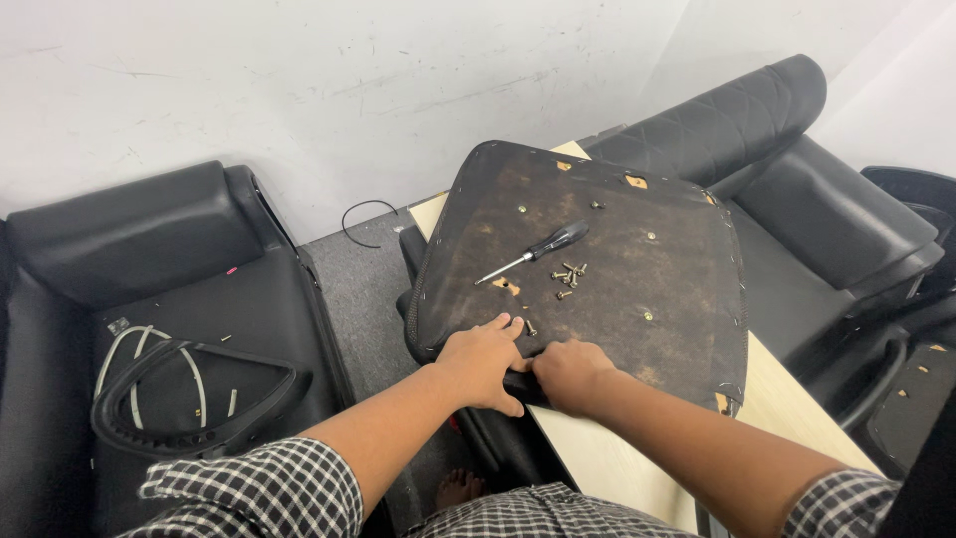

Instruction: The person inserts and tightens screws into a black upholstered seat cushion using a screwdriver. The person repeatedly picks up screws, aligns them with holes in the cushion, and turns them in by hand and with the screwdriver.

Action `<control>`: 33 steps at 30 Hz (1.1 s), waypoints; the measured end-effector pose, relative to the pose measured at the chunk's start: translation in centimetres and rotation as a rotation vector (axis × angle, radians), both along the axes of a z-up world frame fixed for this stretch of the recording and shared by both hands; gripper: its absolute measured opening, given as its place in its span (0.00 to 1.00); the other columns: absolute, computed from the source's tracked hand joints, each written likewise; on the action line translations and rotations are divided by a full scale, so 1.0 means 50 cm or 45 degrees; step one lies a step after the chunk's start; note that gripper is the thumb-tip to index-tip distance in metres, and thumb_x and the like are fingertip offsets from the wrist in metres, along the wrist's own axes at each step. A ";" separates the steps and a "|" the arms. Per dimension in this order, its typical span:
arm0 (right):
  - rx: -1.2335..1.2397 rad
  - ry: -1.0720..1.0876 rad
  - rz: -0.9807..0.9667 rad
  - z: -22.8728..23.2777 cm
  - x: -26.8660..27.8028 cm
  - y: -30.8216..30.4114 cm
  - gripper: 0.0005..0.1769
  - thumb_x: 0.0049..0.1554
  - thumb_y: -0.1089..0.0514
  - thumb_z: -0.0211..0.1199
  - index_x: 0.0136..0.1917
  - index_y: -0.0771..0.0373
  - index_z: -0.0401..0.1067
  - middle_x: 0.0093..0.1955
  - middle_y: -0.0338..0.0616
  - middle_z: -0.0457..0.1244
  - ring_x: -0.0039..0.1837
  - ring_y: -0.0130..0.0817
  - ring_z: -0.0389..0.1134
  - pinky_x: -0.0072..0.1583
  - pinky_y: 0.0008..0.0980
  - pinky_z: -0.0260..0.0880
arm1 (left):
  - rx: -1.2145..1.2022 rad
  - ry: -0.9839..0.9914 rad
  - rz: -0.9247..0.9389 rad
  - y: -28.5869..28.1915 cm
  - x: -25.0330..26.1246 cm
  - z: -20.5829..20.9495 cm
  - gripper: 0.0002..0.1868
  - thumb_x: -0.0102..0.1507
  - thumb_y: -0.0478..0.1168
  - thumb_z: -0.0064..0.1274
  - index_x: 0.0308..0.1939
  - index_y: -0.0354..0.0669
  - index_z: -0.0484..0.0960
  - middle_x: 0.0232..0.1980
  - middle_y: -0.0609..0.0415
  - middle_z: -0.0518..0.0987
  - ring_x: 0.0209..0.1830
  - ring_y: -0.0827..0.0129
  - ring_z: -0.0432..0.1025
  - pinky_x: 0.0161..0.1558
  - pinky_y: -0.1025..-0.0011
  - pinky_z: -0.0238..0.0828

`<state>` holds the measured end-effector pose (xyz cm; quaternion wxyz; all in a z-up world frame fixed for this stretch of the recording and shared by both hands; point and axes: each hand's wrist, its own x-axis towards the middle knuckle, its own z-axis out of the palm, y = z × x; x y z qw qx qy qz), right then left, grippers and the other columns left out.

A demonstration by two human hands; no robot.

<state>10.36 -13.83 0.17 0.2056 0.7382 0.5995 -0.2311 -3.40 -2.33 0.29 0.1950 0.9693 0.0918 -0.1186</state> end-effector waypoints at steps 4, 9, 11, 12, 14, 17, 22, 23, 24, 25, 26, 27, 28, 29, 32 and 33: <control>-0.128 -0.199 0.154 -0.002 -0.037 0.015 0.14 0.59 0.52 0.63 0.57 0.55 0.77 0.54 0.45 0.69 0.60 0.46 0.69 0.54 0.39 0.73 | -0.015 0.017 0.000 0.003 0.002 0.000 0.30 0.47 0.59 0.71 0.51 0.57 0.87 0.81 0.47 0.55 0.82 0.57 0.48 0.70 0.57 0.60; -0.129 -0.308 0.195 -0.007 -0.050 0.007 0.09 0.59 0.55 0.63 0.50 0.58 0.81 0.50 0.43 0.70 0.56 0.42 0.71 0.47 0.38 0.75 | -0.028 0.005 0.002 0.002 0.007 0.001 0.32 0.44 0.56 0.72 0.52 0.61 0.87 0.81 0.48 0.55 0.82 0.56 0.48 0.69 0.57 0.61; -0.149 -0.340 0.096 -0.014 -0.053 0.009 0.10 0.59 0.54 0.63 0.50 0.58 0.80 0.45 0.40 0.71 0.47 0.39 0.74 0.39 0.41 0.75 | -0.037 0.010 0.015 -0.001 0.008 0.003 0.34 0.44 0.58 0.72 0.54 0.61 0.86 0.80 0.47 0.55 0.81 0.55 0.47 0.70 0.55 0.58; -0.158 -0.354 0.046 -0.018 -0.056 0.011 0.10 0.60 0.54 0.62 0.49 0.58 0.80 0.42 0.39 0.72 0.43 0.38 0.75 0.35 0.43 0.75 | -0.040 0.014 0.022 -0.002 0.008 0.006 0.35 0.44 0.59 0.72 0.55 0.60 0.85 0.80 0.46 0.54 0.81 0.54 0.47 0.71 0.53 0.56; -0.153 -0.368 -0.021 -0.026 -0.070 0.015 0.12 0.56 0.50 0.65 0.47 0.58 0.81 0.40 0.40 0.71 0.39 0.38 0.73 0.31 0.43 0.70 | -0.035 0.052 0.039 -0.009 0.010 0.011 0.34 0.46 0.60 0.72 0.54 0.57 0.86 0.80 0.45 0.54 0.81 0.53 0.46 0.72 0.52 0.54; -0.184 -0.405 -0.014 -0.033 -0.084 0.023 0.18 0.58 0.44 0.64 0.46 0.60 0.81 0.37 0.41 0.71 0.35 0.37 0.72 0.29 0.41 0.68 | 0.003 0.071 0.041 -0.012 0.015 0.020 0.34 0.46 0.60 0.72 0.53 0.52 0.86 0.81 0.43 0.54 0.82 0.53 0.46 0.73 0.52 0.54; -0.259 -0.432 0.098 -0.038 -0.080 0.032 0.13 0.57 0.50 0.64 0.45 0.61 0.81 0.36 0.42 0.70 0.33 0.38 0.71 0.29 0.40 0.68 | 0.002 0.124 0.055 -0.014 0.019 0.019 0.30 0.48 0.55 0.72 0.50 0.50 0.87 0.82 0.46 0.53 0.82 0.55 0.46 0.73 0.52 0.55; -0.267 -0.425 0.099 -0.037 -0.076 0.037 0.12 0.57 0.51 0.64 0.45 0.61 0.80 0.37 0.42 0.71 0.34 0.38 0.72 0.30 0.39 0.69 | -0.001 0.122 0.059 -0.014 0.019 0.018 0.29 0.48 0.54 0.72 0.50 0.50 0.87 0.82 0.46 0.53 0.83 0.56 0.46 0.73 0.52 0.55; -0.275 -0.419 0.100 -0.036 -0.073 0.039 0.12 0.57 0.51 0.64 0.46 0.61 0.80 0.37 0.43 0.71 0.34 0.37 0.73 0.30 0.38 0.70 | -0.003 0.121 0.062 -0.015 0.019 0.018 0.28 0.48 0.53 0.72 0.50 0.50 0.88 0.82 0.46 0.53 0.83 0.56 0.46 0.73 0.52 0.55; -0.276 -0.381 0.096 -0.034 -0.068 0.038 0.11 0.57 0.51 0.64 0.46 0.60 0.80 0.39 0.42 0.71 0.37 0.37 0.73 0.33 0.39 0.71 | -0.010 0.117 0.075 -0.015 0.019 0.017 0.28 0.48 0.53 0.73 0.50 0.50 0.87 0.82 0.47 0.53 0.83 0.56 0.46 0.73 0.52 0.55; -0.277 -0.343 0.092 -0.032 -0.061 0.035 0.11 0.56 0.52 0.64 0.47 0.59 0.80 0.41 0.40 0.70 0.41 0.37 0.73 0.37 0.40 0.72 | -0.016 0.112 0.087 -0.015 0.019 0.016 0.28 0.48 0.52 0.73 0.50 0.51 0.87 0.82 0.47 0.53 0.83 0.56 0.46 0.73 0.52 0.55; -0.280 -0.306 0.084 -0.029 -0.054 0.031 0.11 0.56 0.52 0.65 0.47 0.58 0.80 0.43 0.39 0.70 0.44 0.36 0.73 0.40 0.40 0.73 | -0.023 0.106 0.096 -0.018 0.020 0.015 0.28 0.48 0.51 0.73 0.51 0.51 0.87 0.82 0.48 0.54 0.82 0.56 0.46 0.73 0.52 0.55; -0.219 -0.263 0.098 -0.026 -0.046 0.026 0.11 0.57 0.51 0.62 0.48 0.57 0.80 0.44 0.41 0.70 0.46 0.37 0.73 0.43 0.40 0.73 | -0.026 0.099 0.109 -0.021 0.021 0.013 0.28 0.48 0.51 0.73 0.51 0.52 0.87 0.81 0.48 0.54 0.82 0.56 0.46 0.73 0.52 0.55; -0.156 -0.218 0.109 -0.020 -0.037 0.022 0.12 0.59 0.51 0.59 0.49 0.57 0.79 0.45 0.42 0.71 0.48 0.38 0.73 0.47 0.40 0.72 | -0.026 0.095 0.120 -0.024 0.020 0.014 0.28 0.48 0.51 0.73 0.51 0.52 0.87 0.81 0.48 0.54 0.82 0.56 0.47 0.73 0.52 0.55; -0.148 -0.180 0.136 -0.008 -0.031 0.020 0.13 0.61 0.51 0.56 0.51 0.56 0.78 0.48 0.43 0.70 0.52 0.40 0.73 0.51 0.39 0.71 | 0.001 0.096 0.110 -0.024 0.019 0.018 0.26 0.49 0.50 0.73 0.50 0.53 0.88 0.81 0.49 0.55 0.82 0.57 0.48 0.73 0.53 0.56; -0.175 -0.182 0.145 -0.004 -0.031 0.022 0.14 0.62 0.51 0.55 0.52 0.57 0.78 0.49 0.43 0.70 0.52 0.40 0.73 0.52 0.39 0.71 | 0.017 0.100 0.102 -0.023 0.017 0.019 0.25 0.50 0.50 0.73 0.50 0.54 0.88 0.81 0.49 0.55 0.82 0.57 0.48 0.72 0.53 0.56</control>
